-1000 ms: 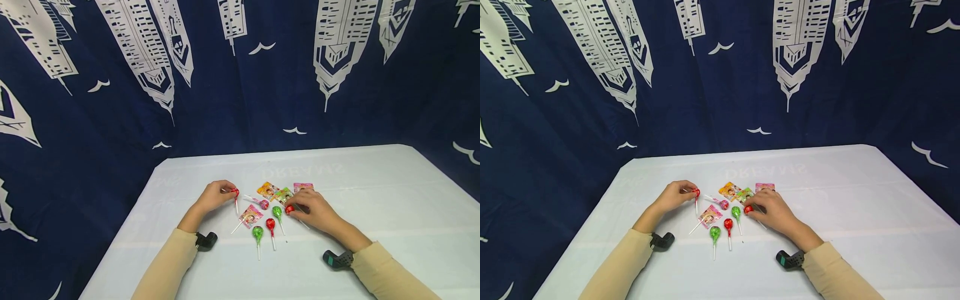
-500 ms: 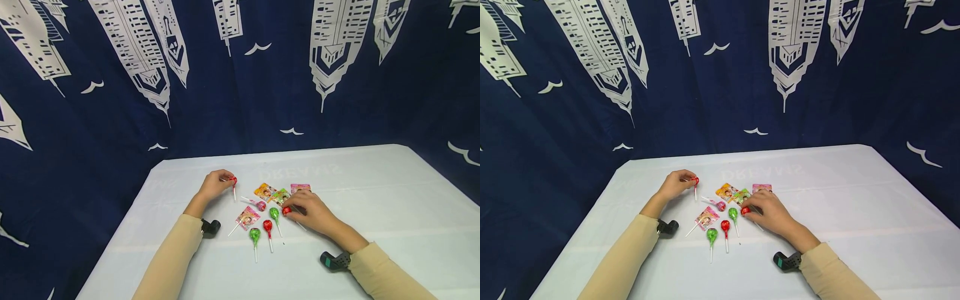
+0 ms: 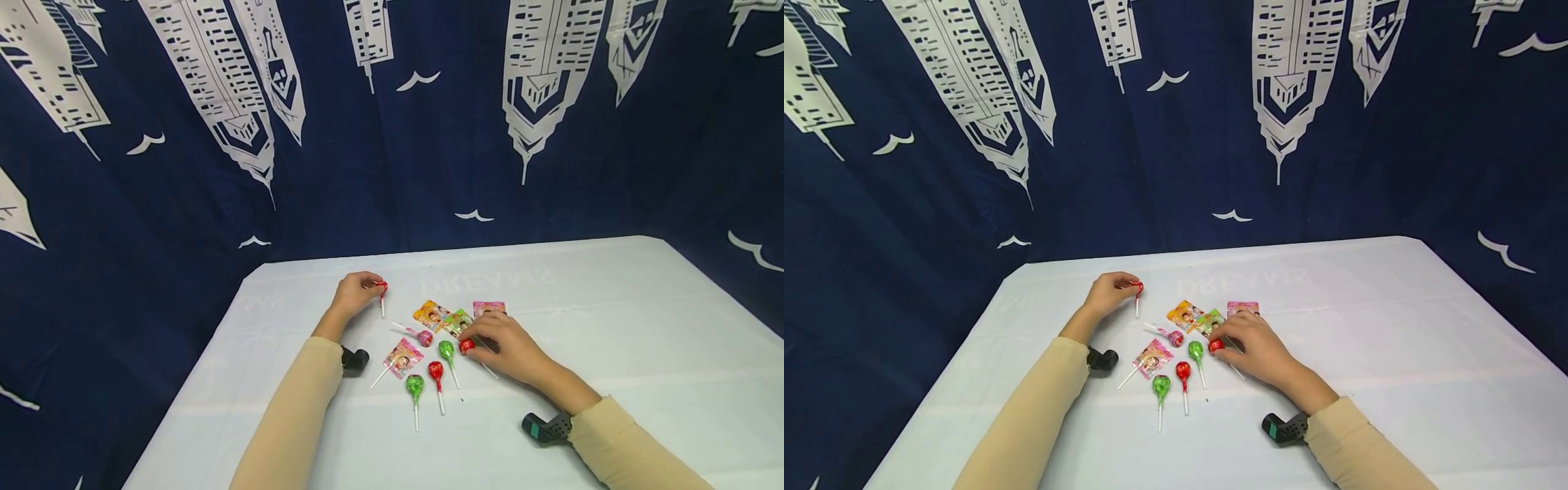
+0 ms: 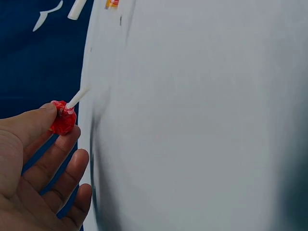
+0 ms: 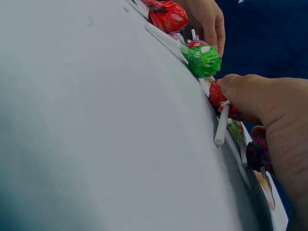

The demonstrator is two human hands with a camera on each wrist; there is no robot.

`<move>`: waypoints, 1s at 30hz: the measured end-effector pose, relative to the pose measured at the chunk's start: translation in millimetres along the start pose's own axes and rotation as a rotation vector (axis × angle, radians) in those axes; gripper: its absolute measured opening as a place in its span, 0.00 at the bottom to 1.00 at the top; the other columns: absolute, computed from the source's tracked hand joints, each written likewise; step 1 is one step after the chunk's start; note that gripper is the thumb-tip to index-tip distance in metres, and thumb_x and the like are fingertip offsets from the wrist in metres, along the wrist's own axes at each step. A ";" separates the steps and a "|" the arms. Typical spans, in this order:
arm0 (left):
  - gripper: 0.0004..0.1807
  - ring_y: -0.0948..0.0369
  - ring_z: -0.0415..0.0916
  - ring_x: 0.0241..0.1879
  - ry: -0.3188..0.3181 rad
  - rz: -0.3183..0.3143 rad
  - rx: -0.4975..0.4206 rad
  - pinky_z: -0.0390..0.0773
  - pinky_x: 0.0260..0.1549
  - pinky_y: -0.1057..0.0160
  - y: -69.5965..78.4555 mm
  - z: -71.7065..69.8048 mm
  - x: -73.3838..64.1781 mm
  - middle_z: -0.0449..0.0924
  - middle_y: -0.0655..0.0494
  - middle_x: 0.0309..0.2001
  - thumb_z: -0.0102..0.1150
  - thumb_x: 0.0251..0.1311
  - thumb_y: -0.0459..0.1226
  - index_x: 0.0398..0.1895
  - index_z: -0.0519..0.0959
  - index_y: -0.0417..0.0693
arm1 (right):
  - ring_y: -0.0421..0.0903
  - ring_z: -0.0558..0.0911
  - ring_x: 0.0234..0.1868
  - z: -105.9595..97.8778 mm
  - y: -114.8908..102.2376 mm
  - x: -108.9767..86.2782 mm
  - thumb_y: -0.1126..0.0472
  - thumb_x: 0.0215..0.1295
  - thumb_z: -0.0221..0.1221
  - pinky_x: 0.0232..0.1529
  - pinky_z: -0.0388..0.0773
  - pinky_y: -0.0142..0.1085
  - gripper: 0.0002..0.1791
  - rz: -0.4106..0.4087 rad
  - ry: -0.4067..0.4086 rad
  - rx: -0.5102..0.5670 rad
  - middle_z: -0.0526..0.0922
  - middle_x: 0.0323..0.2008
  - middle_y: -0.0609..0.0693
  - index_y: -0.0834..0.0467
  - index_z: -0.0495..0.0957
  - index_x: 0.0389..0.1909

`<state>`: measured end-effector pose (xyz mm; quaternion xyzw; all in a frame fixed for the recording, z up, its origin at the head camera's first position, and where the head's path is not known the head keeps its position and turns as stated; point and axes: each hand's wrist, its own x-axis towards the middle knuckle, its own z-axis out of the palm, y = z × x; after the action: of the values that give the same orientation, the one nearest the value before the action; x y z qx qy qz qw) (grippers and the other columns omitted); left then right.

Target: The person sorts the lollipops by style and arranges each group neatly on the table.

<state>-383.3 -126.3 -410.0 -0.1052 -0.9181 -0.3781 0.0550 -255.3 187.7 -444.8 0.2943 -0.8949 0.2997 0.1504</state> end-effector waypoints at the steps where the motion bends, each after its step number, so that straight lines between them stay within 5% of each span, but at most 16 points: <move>1: 0.14 0.53 0.82 0.45 0.003 -0.010 0.004 0.79 0.45 0.57 -0.5 1.4 0.6 0.88 0.49 0.42 0.69 0.60 0.41 0.46 0.86 0.45 | 0.57 0.76 0.61 0.4 -0.1 -0.1 0.58 0.56 0.72 0.64 0.66 0.59 0.14 -0.001 0.000 -0.001 0.86 0.46 0.42 0.46 0.85 0.44; 9: 0.14 0.55 0.82 0.42 0.016 -0.070 -0.001 0.78 0.43 0.60 -2.9 7.0 2.0 0.88 0.51 0.41 0.68 0.60 0.43 0.45 0.86 0.46 | 0.56 0.77 0.60 1.6 -0.9 0.2 0.58 0.55 0.72 0.63 0.68 0.57 0.14 -0.020 0.001 -0.008 0.86 0.45 0.42 0.46 0.85 0.44; 18: 0.13 0.53 0.81 0.50 0.036 -0.082 -0.018 0.77 0.52 0.54 -4.7 12.7 2.9 0.88 0.50 0.45 0.69 0.60 0.42 0.45 0.86 0.46 | 0.53 0.77 0.58 1.2 -2.6 -1.0 0.59 0.56 0.72 0.63 0.69 0.55 0.13 -0.024 0.006 -0.012 0.86 0.45 0.41 0.47 0.86 0.43; 30: 0.14 0.53 0.80 0.48 0.043 -0.084 -0.019 0.77 0.52 0.54 -4.8 15.5 4.6 0.87 0.50 0.45 0.69 0.60 0.42 0.46 0.86 0.46 | 0.53 0.78 0.59 -0.7 -1.9 -1.1 0.59 0.55 0.72 0.64 0.69 0.55 0.13 -0.035 0.015 -0.016 0.87 0.44 0.41 0.48 0.86 0.43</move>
<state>-389.3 -117.9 -423.4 -0.0589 -0.9168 -0.3907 0.0580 -253.2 187.4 -443.9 0.3065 -0.8908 0.2920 0.1649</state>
